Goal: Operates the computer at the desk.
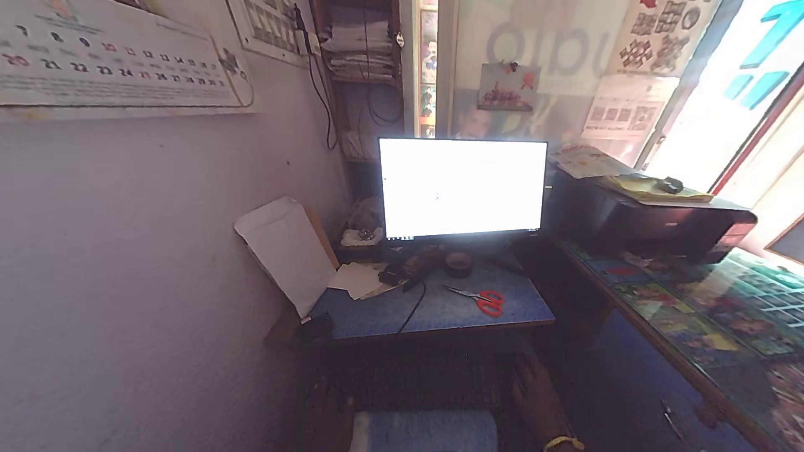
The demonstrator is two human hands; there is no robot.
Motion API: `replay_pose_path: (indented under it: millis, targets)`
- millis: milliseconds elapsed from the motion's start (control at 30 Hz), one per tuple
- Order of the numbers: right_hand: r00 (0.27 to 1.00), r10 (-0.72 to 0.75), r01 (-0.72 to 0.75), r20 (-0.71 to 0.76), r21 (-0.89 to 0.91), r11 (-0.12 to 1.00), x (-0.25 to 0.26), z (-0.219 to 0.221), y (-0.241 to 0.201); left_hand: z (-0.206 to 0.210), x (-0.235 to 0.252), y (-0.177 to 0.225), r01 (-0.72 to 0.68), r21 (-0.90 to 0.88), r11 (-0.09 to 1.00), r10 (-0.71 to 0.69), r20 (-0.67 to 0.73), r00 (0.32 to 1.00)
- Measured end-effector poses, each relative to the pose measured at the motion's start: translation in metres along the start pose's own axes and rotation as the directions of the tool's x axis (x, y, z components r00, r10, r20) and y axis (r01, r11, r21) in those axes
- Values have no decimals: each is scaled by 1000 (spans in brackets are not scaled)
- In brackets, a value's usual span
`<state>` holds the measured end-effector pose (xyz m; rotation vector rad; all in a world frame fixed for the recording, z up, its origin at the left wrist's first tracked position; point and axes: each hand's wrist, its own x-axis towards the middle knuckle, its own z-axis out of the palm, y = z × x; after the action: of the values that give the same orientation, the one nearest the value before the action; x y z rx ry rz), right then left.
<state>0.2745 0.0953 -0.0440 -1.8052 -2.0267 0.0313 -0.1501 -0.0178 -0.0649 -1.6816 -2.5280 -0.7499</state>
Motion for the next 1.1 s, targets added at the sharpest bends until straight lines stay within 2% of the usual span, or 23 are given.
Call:
replay_pose_path:
  millis: [1100]
  targets:
    - [1000,14,-14,4,25,1000,2,0,-1,-1,1,0,-18,14,1000,18,-14,1000]
